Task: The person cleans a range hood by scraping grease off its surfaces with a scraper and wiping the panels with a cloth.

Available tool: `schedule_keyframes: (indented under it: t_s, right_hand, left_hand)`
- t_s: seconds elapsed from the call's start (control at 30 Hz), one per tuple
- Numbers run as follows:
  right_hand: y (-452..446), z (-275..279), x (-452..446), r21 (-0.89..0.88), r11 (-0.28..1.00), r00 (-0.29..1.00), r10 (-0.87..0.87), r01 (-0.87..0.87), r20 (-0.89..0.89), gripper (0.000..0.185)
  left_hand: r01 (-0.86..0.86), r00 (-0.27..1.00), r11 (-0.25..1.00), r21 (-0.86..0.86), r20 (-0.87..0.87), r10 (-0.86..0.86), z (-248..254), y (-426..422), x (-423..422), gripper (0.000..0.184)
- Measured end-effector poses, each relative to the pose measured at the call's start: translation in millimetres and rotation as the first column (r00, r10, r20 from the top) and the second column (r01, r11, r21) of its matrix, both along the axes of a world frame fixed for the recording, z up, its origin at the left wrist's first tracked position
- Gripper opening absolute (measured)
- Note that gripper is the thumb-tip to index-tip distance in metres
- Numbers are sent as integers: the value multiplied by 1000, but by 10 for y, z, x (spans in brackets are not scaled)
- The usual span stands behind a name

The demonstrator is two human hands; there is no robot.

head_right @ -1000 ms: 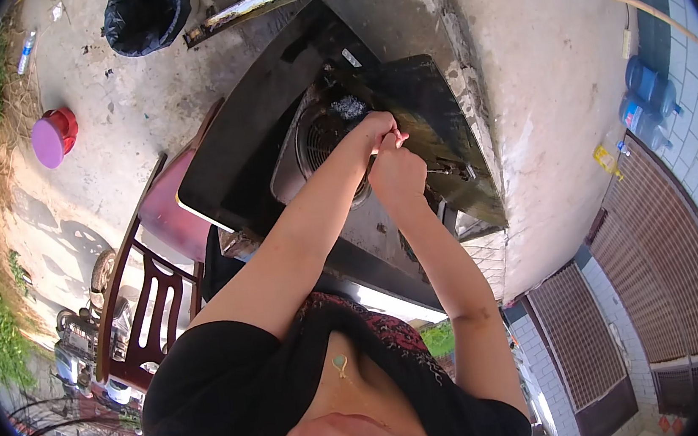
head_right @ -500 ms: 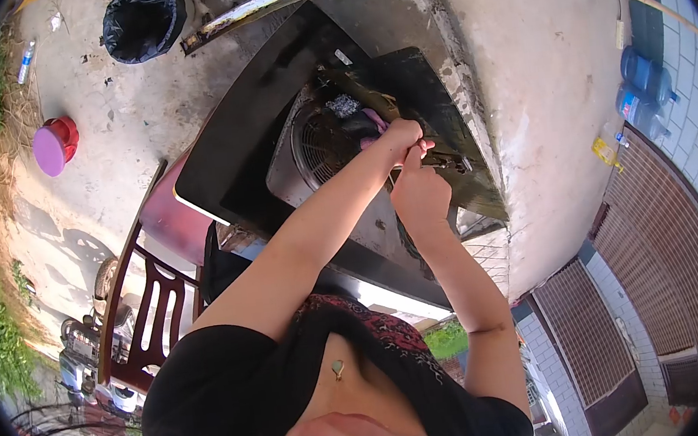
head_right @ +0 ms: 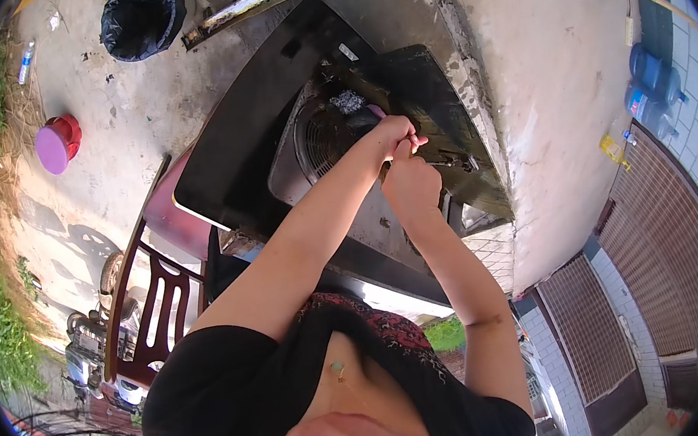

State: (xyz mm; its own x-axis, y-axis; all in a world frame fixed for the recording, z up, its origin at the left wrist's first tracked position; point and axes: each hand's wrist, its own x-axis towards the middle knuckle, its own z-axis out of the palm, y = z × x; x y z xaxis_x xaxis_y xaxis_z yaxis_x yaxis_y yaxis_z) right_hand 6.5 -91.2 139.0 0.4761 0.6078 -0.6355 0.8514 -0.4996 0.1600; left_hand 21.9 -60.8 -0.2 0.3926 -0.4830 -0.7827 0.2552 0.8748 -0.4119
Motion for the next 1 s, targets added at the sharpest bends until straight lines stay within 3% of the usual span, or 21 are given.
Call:
schedule_keyframes:
  t_s: [0.13, 0.23, 0.33, 0.47, 0.63, 0.77, 0.83, 0.87, 0.9, 0.97, 1.0]
  right_hand:
    - [-37, -38, -3, 24, 1000, 1000, 6, -5, -13, 26]
    - [-37, -40, 3, 50, 999, 1000, 10, -9, -21, 24]
    - [-13, -76, 81, 67, 998, 999, 16, -13, -49, 23]
    - [17, -164, 108, 87, 996, 998, -8, 13, -56, 20]
    - [20, -237, 154, 119, 992, 997, -21, 29, -69, 17]
    - [34, -358, 314, 156, 987, 991, -26, 46, -132, 15]
    - [-59, -320, 407, 220, 972, 984, -49, 87, -174, 19]
    - [-118, -265, 411, 246, 964, 985, -57, 97, -166, 21]
    - [-167, -214, 416, 274, 956, 985, -64, 107, -160, 23]
    - [-203, 13, 382, 306, 941, 983, -101, 145, -155, 28]
    - [-193, 133, 373, 298, 941, 983, -128, 162, -131, 28]
  left_hand:
    - [-12, 1000, 998, 63, -18, 13, -24, -63, -26, 28]
    - [13, 995, 999, -52, 103, -7, -165, -71, -60, 44]
    - [-7, 1000, 1000, -30, 15, 8, -134, -56, -27, 44]
    - [11, 996, 996, 89, -84, -4, -30, 22, 3, 30]
    - [79, 993, 990, 120, -97, -68, -273, -87, 33, 22]
    - [40, 983, 981, 191, -186, -3, -579, -234, 72, 16]
    - [-21, 953, 979, 204, -292, 81, -453, -151, 88, 14]
    - [-33, 955, 971, 237, -278, 100, -330, -129, 92, 13]
    - [-59, 984, 964, 259, -147, 99, -331, -220, 96, 13]
    - [-134, 966, 959, 249, -183, 183, 87, -136, 149, 17]
    - [-101, 953, 939, 328, -239, 186, 206, -186, 203, 16]
